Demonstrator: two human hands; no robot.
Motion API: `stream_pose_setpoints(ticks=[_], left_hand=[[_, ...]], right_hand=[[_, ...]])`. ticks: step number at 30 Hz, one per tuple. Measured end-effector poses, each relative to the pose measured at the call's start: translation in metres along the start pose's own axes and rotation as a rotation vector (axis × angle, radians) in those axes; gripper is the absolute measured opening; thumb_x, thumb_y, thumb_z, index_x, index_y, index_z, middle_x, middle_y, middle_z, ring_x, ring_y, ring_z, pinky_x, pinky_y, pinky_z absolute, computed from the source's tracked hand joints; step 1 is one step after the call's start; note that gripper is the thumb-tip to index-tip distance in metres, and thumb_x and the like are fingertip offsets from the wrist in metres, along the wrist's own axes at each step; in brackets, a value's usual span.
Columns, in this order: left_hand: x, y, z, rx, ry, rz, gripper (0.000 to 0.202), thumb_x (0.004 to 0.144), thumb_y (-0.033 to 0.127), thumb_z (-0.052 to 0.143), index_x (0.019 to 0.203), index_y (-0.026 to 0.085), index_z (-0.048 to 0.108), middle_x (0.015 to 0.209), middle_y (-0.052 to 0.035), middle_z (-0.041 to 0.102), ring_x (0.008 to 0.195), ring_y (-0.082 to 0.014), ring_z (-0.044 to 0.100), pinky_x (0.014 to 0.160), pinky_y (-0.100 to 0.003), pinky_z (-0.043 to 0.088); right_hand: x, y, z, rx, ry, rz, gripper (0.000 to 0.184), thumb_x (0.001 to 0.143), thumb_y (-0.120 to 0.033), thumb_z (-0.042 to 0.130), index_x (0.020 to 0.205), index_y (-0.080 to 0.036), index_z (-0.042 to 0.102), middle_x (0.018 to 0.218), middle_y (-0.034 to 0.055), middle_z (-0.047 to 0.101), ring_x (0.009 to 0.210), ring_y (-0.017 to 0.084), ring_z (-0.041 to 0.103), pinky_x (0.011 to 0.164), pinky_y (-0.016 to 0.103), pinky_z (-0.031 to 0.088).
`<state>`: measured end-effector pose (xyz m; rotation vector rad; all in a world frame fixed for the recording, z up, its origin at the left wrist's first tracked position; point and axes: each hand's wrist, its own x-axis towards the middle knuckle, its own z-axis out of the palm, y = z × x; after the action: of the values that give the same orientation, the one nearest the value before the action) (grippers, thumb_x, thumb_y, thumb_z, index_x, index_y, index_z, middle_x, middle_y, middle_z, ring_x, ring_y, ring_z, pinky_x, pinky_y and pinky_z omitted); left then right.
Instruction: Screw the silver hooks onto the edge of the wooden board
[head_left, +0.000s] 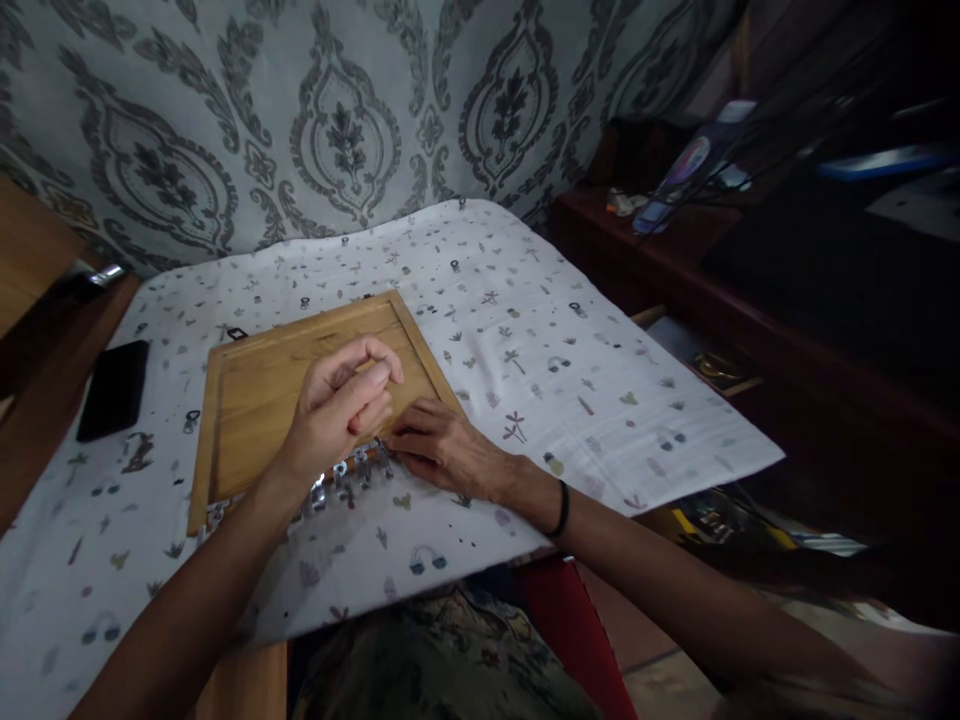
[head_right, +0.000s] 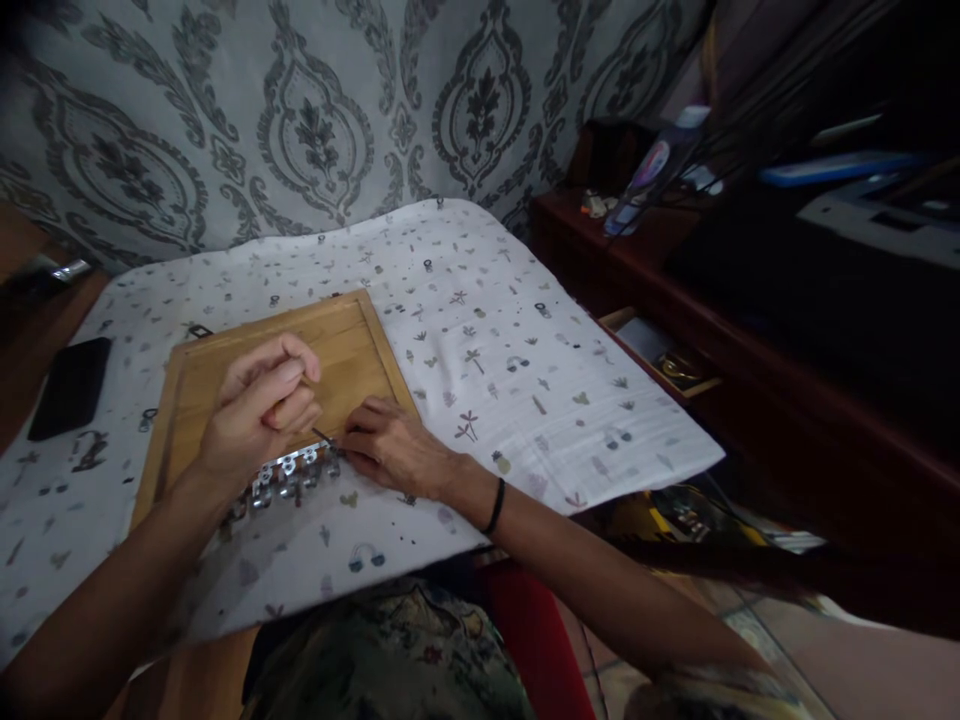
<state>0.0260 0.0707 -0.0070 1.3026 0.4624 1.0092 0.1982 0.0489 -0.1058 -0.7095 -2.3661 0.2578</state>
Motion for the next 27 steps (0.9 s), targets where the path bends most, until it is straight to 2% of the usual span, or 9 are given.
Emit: stream_pose_setpoints(ticks=[6, 11, 14, 20, 27], left_hand=[[0.000, -0.001, 0.006, 0.026, 0.162, 0.089, 0.021, 0.093, 0.033, 0.073, 0.083, 0.018, 0.062, 0.045, 0.0141, 0.025, 0.038, -0.0039, 0.012, 0.041, -0.015, 0.022], [0.001, 0.014, 0.014, 0.017, 0.284, 0.239, 0.015, 0.093, 0.025, 0.072, 0.082, 0.016, 0.066, 0.045, 0.0127, 0.027, 0.038, -0.0038, 0.013, 0.041, -0.016, 0.025], [-0.003, 0.018, 0.016, 0.006, 0.291, 0.228, 0.015, 0.094, 0.022, 0.068, 0.081, 0.016, 0.067, 0.045, 0.0125, 0.024, 0.038, -0.0039, 0.011, 0.040, -0.016, 0.024], [-0.013, 0.010, 0.013, 0.007, 0.388, 0.188, 0.014, 0.092, 0.023, 0.070, 0.079, 0.018, 0.068, 0.044, 0.0125, 0.023, 0.038, -0.0040, 0.009, 0.039, -0.016, 0.024], [-0.012, 0.007, 0.013, 0.014, 0.466, 0.176, 0.013, 0.091, 0.021, 0.067, 0.078, 0.019, 0.067, 0.042, 0.0120, 0.022, 0.038, -0.0054, 0.007, 0.039, -0.019, 0.023]], right_hand=[[0.000, 0.001, 0.002, -0.023, 0.016, -0.024, 0.020, 0.103, -0.019, 0.056, 0.107, -0.012, 0.075, 0.100, 0.0127, 0.070, 0.095, 0.024, 0.055, 0.086, 0.037, 0.050], [0.000, 0.001, 0.003, -0.009, 0.001, -0.008, 0.019, 0.103, -0.018, 0.055, 0.103, -0.013, 0.074, 0.102, 0.0128, 0.070, 0.096, 0.023, 0.057, 0.089, 0.038, 0.052], [0.000, 0.001, 0.003, -0.001, -0.021, 0.008, 0.019, 0.104, -0.019, 0.055, 0.103, -0.014, 0.073, 0.102, 0.0129, 0.070, 0.098, 0.023, 0.057, 0.090, 0.039, 0.051], [0.000, -0.001, 0.002, -0.012, -0.014, 0.018, 0.022, 0.105, -0.022, 0.054, 0.104, -0.014, 0.074, 0.099, 0.0117, 0.068, 0.095, 0.023, 0.056, 0.087, 0.037, 0.050], [0.000, -0.002, 0.000, -0.019, -0.049, 0.035, 0.023, 0.104, -0.023, 0.056, 0.110, -0.012, 0.075, 0.103, 0.0131, 0.069, 0.098, 0.024, 0.055, 0.091, 0.039, 0.049]])
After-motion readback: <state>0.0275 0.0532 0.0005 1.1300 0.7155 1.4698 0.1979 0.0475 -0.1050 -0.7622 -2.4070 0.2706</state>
